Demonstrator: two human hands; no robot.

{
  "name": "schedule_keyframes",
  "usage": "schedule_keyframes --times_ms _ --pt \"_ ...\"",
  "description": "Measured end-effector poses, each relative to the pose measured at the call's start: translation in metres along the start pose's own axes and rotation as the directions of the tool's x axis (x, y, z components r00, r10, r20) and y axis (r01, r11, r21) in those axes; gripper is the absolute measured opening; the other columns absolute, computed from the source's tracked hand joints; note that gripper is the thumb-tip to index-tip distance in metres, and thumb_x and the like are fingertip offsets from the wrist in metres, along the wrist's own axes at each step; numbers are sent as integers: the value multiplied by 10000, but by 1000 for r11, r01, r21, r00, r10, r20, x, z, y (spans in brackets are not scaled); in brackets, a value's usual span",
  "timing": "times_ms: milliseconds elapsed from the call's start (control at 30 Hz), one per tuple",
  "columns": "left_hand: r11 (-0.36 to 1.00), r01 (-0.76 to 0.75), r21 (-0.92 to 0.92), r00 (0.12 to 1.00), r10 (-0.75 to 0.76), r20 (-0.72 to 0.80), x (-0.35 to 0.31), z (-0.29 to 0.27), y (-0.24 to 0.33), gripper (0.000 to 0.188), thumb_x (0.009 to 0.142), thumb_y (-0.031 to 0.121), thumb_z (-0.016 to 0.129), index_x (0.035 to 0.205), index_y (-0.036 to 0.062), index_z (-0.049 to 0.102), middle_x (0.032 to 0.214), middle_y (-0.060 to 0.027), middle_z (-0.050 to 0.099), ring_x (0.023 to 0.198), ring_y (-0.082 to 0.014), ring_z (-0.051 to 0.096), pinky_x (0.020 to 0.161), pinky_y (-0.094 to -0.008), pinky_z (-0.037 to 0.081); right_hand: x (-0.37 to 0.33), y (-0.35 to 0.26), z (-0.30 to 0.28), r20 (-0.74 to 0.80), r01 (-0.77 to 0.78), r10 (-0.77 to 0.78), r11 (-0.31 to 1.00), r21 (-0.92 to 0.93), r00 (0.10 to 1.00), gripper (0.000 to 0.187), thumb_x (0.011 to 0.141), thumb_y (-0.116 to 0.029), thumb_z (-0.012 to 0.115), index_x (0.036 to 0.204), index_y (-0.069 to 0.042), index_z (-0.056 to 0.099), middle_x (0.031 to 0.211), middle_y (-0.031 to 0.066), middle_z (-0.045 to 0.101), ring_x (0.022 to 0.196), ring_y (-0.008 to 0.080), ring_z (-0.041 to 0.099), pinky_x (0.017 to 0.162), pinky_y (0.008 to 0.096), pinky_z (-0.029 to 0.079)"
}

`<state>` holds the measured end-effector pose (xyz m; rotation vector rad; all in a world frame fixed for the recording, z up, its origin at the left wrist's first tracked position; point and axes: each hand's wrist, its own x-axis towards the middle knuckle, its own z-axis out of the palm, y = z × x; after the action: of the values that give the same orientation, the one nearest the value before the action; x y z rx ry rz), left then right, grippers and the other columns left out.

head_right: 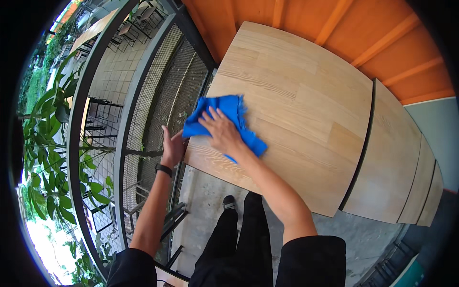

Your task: The person is wiping down multiple wooden tables and a chair seat using a blue cloth in an outdoor restaurant seating area.

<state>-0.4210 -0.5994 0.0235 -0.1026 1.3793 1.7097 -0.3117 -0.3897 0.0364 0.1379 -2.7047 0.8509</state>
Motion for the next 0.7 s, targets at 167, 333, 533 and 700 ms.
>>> schedule_keyframes --times_ms 167,333,533,700 --pt "975 180 128 983 -183 16 -2 32 42 1162 756 943 117 1453 71 441 1448 -232 457 1245 -363 509 1043 -431 396 -51 -49 23 40 -9 7 998 58 999 593 734 -112 606 1317 -14 565 1430 185 504 1411 352 364 1202 470 229" --pt "881 134 455 990 -142 -17 26 32 41 1085 815 896 110 1448 83 449 1419 -228 499 966 -283 596 794 -347 456 -99 -108 45 153 25 -51 985 169 987 650 690 -64 653 1319 52 539 1426 202 503 1426 340 348 1191 492 247" --pt "632 -108 767 937 322 -133 68 45 6 973 931 766 132 1317 -27 541 1212 -222 624 994 -282 597 829 -366 455 -90 -79 7 -85 -30 42 990 136 995 562 762 -33 565 1315 60 543 1388 230 528 1360 363 443 1156 486 313" --pt "489 -113 865 852 496 -169 50 79 -6 744 1020 570 255 1146 -68 616 1010 -331 643 993 -461 620 831 -447 474 -21 43 -101 -221 -74 19 968 -240 975 580 747 29 506 1325 60 536 1408 236 508 1359 370 438 1156 484 308"
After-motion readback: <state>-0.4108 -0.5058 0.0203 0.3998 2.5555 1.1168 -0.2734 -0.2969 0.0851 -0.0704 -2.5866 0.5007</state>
